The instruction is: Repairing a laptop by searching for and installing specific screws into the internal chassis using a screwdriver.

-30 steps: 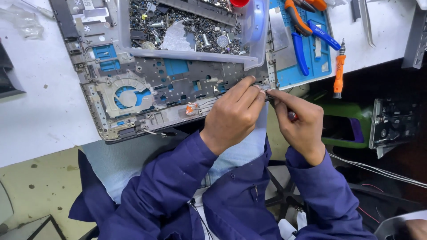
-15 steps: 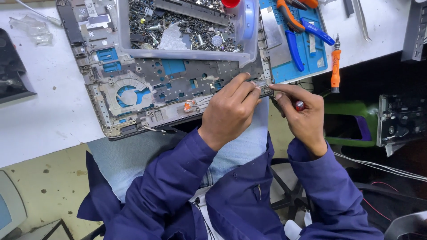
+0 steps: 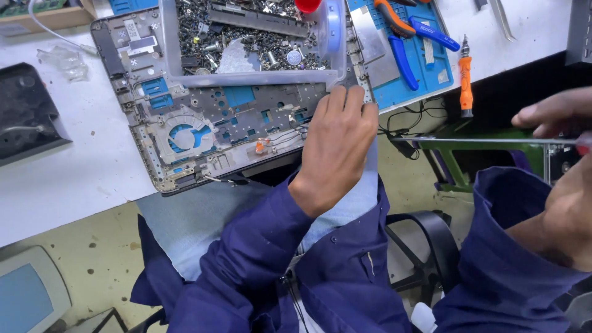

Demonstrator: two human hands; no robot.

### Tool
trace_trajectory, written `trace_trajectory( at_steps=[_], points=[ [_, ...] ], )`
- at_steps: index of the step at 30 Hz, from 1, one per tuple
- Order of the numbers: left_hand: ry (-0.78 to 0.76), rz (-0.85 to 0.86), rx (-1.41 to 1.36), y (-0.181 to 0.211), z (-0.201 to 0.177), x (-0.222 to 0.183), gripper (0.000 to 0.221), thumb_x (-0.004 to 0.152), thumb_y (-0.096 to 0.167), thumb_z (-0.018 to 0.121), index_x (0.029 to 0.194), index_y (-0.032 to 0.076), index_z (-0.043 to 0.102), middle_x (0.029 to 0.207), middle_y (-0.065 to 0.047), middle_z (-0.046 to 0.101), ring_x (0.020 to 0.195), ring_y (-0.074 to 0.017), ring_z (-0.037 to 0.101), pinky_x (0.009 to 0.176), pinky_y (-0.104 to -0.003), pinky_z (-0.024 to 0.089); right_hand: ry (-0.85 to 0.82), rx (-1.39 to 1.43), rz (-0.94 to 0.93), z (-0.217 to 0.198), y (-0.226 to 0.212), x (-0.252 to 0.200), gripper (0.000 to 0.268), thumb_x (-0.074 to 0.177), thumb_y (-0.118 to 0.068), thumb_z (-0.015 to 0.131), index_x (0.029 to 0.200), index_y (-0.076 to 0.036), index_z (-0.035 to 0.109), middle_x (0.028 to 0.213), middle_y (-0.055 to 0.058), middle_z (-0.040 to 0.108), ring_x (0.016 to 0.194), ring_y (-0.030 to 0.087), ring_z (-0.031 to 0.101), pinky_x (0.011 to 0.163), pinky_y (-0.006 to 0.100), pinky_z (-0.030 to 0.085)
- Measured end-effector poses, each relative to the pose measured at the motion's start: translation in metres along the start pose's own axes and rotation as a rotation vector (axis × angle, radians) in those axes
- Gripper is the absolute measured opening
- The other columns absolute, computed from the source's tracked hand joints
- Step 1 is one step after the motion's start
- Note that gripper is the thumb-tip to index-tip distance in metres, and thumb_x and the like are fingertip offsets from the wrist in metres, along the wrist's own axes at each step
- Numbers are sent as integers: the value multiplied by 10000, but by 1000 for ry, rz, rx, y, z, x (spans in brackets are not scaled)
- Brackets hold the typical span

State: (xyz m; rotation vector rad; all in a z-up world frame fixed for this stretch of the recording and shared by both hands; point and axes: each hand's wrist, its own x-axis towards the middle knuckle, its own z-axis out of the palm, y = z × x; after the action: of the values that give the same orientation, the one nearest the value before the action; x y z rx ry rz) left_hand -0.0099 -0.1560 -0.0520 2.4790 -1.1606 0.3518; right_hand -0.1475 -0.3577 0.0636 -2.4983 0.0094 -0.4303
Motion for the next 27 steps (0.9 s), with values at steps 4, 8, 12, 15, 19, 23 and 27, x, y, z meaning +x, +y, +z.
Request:
trace_trajectory(
  at_steps=[4,8,12,15,19,23,27],
  points=[
    [111,-11,-297,-5,4,-3,686,686,-260,497,1320,-1,514,1219,-182,574,1118,-366,536,955,-448,527,61,119,214,14,8,13,593,1321,-367,172,1303,149,465,1118,291,595,1030,372,688,939,359,550],
    [61,135,-643,-21,32,-23,687,921,-312,376,1509,41,414,1433,-183,552,1447,-418,499,1305,-528,443,30,126,240,30,5,16,582,1335,-348,172,1310,154,465,1134,295,607,1040,370,693,952,359,552],
    [48,172,-726,-29,38,-25,751,968,-298,321,1594,117,326,1548,-180,556,1547,-379,470,1315,-499,483,43,94,200,34,-4,29,557,1364,-305,172,1324,166,466,1170,305,633,1062,366,705,981,360,556],
    [26,171,-710,-28,40,-29,730,965,-285,321,1586,98,337,1530,-211,574,1523,-374,492,1290,-492,483,41,72,183,35,-12,35,541,1384,-276,171,1334,174,467,1193,311,651,1076,364,713,1000,360,559],
    [27,201,-640,-29,43,-28,731,950,-286,350,1588,71,325,1509,-226,592,1507,-380,503,1259,-491,496,38,37,144,37,-16,42,518,1414,-233,169,1349,185,467,1229,322,677,1098,361,725,1030,361,563],
    [23,200,-595,-29,42,-27,721,952,-299,371,1576,62,338,1496,-230,592,1497,-386,507,1235,-498,507,65,56,149,40,-19,44,488,1426,-243,188,1357,153,465,1234,300,669,1102,342,708,1065,370,565],
    [-3,193,-575,-28,43,-27,813,886,-328,373,1597,60,297,1510,-218,583,1498,-387,507,1225,-479,510,18,-105,102,39,-27,48,596,1440,-228,156,1344,189,571,1252,278,707,1135,337,744,1065,379,580]
  ],
)
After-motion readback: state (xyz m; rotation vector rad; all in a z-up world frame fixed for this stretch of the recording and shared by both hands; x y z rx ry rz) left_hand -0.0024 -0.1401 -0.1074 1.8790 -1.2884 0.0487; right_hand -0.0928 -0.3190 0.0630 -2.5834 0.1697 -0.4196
